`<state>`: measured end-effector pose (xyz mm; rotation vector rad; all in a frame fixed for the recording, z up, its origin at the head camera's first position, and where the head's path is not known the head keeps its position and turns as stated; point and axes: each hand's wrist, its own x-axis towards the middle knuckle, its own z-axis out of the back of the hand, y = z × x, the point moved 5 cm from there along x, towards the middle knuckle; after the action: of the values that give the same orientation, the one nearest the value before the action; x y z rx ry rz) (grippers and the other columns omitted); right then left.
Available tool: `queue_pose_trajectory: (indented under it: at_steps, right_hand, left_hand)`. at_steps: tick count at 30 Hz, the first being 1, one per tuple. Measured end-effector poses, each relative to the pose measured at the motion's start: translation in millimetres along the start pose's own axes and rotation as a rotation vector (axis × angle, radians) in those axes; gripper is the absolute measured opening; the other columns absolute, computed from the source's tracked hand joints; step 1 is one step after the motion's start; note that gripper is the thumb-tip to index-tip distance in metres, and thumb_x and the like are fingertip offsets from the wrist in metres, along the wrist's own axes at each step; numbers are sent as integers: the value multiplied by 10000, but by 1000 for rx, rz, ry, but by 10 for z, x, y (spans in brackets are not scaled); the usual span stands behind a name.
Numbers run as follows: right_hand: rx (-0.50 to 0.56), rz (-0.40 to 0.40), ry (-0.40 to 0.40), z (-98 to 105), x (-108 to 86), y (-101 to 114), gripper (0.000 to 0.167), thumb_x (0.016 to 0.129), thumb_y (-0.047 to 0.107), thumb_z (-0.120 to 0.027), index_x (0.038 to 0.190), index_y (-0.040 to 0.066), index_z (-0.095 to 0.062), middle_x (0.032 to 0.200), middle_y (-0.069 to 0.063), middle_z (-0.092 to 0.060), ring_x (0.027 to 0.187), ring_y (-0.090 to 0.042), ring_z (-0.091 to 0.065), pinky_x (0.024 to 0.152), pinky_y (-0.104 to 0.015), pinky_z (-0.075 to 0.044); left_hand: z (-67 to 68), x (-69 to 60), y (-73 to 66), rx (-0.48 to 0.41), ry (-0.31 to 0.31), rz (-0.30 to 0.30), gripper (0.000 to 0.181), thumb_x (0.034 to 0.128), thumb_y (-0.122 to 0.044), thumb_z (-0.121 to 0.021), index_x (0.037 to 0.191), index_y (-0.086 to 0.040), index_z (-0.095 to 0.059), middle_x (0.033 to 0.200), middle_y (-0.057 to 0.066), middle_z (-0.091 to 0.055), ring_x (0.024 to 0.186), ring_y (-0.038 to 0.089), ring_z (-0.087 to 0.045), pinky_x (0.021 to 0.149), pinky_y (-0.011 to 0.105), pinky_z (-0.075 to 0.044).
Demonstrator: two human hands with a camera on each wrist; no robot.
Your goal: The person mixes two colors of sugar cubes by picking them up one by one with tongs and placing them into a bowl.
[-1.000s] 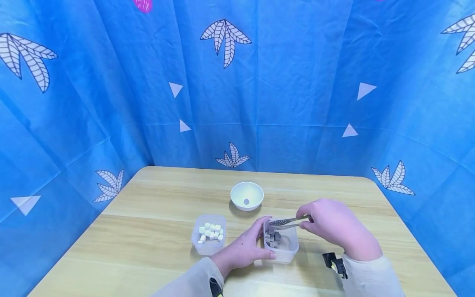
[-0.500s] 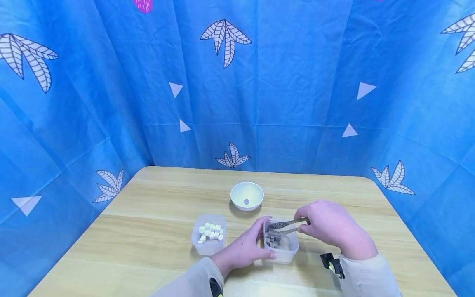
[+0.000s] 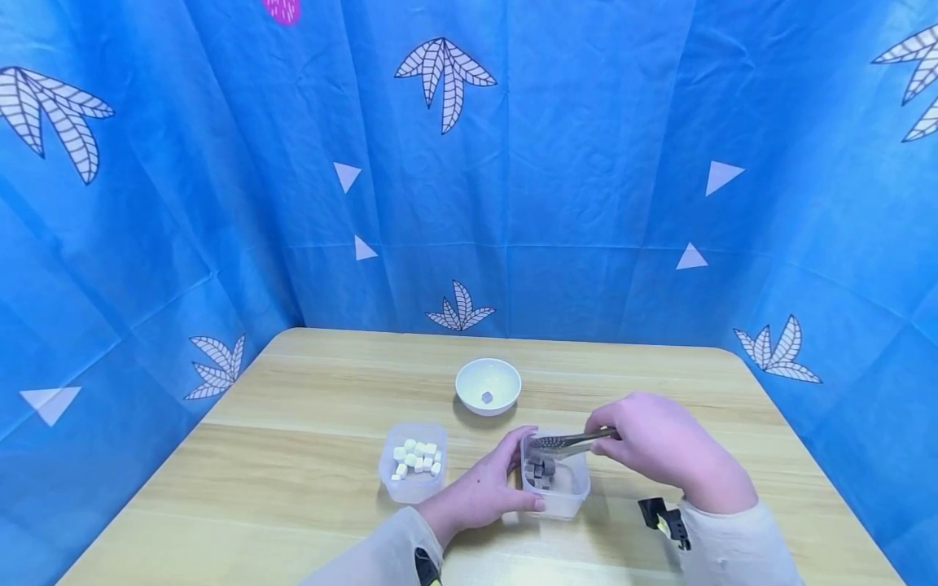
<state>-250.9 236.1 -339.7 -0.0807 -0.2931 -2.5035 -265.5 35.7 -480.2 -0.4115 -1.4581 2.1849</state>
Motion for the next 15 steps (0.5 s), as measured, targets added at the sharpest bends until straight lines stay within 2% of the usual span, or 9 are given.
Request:
queue_pose_trajectory:
  at_steps: [8,12,15]
  right_hand:
    - [34,21,-38,124,-92,-55,132,908,266,-755,1040,272,-762,864,239,-651,660,48,-495,602,-265,-456]
    - [52,47,-104,208,-141,-74,161,916,265,-754,1074,234,-762,820,253,-613,628,49,-472,587,-250,-436]
    - [46,64,-166,251,-160,-81,179,919,267,-754,1090,216,-761,837,259,-622,670,59,-501,608,-266,-477]
  left_hand:
    - [-3,3,-2,3,-1,2,985,761,-320,-887,1553,-316,-300,1452,-96,-508,1353,102,-441,1191,502,-217]
    - [-2,7,-3,0,0,17,978,764,-345,-884,1543,-362,-292,1466,-104,-492,1366,101,-425,1193,497,-214]
    - [2,9,-2,-5,0,30,979,767,-359,-879,1544,-369,-283,1482,-133,-469,1379,97,-410,1195,483,-217]
